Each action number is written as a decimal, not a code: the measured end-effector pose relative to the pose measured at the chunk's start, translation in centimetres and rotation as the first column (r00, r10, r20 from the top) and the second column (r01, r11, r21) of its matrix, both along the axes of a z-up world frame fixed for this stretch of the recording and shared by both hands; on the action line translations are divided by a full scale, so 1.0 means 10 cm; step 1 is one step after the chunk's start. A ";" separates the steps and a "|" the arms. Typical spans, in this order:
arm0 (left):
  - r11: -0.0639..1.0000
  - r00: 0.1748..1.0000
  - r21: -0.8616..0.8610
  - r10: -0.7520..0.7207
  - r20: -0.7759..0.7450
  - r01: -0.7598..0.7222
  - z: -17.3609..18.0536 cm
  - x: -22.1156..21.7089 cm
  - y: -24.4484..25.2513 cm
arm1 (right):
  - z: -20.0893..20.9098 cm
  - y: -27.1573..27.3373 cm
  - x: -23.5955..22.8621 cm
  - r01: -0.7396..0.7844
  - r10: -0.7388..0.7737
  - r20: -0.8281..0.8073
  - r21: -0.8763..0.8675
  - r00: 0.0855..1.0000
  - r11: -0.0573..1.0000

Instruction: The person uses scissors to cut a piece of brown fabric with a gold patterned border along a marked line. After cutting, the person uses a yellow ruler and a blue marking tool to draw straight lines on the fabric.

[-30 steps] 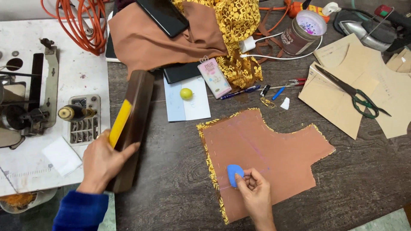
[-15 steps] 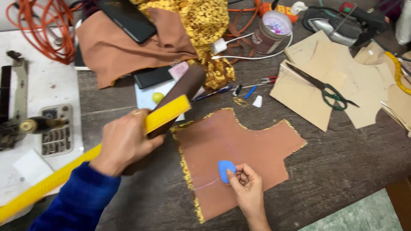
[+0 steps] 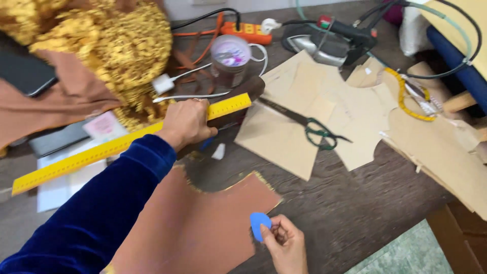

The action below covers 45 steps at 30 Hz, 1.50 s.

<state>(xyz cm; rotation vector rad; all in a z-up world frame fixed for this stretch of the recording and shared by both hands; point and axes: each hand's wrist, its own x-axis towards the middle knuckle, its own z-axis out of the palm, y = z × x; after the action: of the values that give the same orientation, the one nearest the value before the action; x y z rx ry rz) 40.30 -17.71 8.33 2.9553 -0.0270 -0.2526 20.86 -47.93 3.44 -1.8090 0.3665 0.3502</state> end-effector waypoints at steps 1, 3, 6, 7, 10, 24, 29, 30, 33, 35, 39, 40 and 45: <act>1.000 1.000 0.004 -0.004 0.007 0.004 -0.02 0.18 -0.09 | 0.00 -0.09 0.10 0.004 -0.005 -0.042 -0.008 0.999 1.000; 1.000 1.000 0.005 -0.010 0.007 0.010 -0.08 0.47 -0.28 | -0.01 -0.25 0.25 0.012 -0.013 -0.091 -0.020 0.996 1.000; 1.000 1.000 0.012 0.029 0.011 -0.029 -0.18 0.83 -0.49 | -0.06 -0.43 0.47 0.020 -0.019 -0.071 0.005 0.997 1.000; 1.000 1.000 0.007 0.030 0.005 -0.030 -0.22 0.92 -0.55 | -0.07 -0.47 0.54 0.002 -0.002 -0.046 -0.007 0.999 1.000; 0.999 0.998 0.038 0.032 -0.052 -0.030 -0.22 1.11 -0.67 | -0.10 -0.57 0.69 -0.021 0.020 -0.048 -0.021 0.999 1.000; 0.977 0.992 0.210 0.022 0.123 -0.048 -0.47 0.94 -0.63 | -0.06 -0.49 0.73 -0.166 0.160 0.127 0.042 0.979 0.985; 0.982 0.885 0.184 -0.060 0.462 -0.029 -0.10 -0.04 -0.44 | 0.03 -0.23 0.58 -0.209 0.210 0.082 -0.024 0.974 0.978; 0.981 0.884 0.189 -0.056 0.463 -0.037 -0.07 -0.27 -0.35 | 0.07 -0.15 0.54 -0.217 0.218 0.085 -0.020 0.972 0.976; 0.992 0.903 0.086 0.049 0.427 -0.095 -0.06 -0.92 0.02 | 0.06 0.07 0.40 -0.214 0.214 -0.015 -0.080 0.977 0.974; 0.992 0.934 0.009 0.112 0.340 -0.123 -0.15 -1.38 0.36 | -0.07 0.20 0.23 -0.199 0.192 0.146 0.032 0.970 0.980; 0.963 0.963 -0.024 0.269 0.023 -0.269 -0.07 -2.08 1.07 | -0.05 0.63 -0.05 -0.202 0.194 0.139 0.052 0.971 0.978; 0.947 0.951 -0.093 0.309 -0.007 -0.309 -0.10 -2.25 1.22 | -0.03 0.73 -0.14 -0.218 0.210 0.161 0.034 0.964 0.975; 0.932 0.953 -0.196 0.296 -0.069 -0.304 -0.25 -2.85 1.81 | -0.07 1.30 -0.48 -0.179 0.164 0.170 0.080 0.972 0.981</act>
<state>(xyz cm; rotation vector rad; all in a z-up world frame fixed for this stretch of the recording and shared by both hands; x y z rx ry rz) 11.82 0.35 5.80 2.6994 0.3791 -0.2454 16.09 -34.97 2.74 -1.7664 0.0775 0.3314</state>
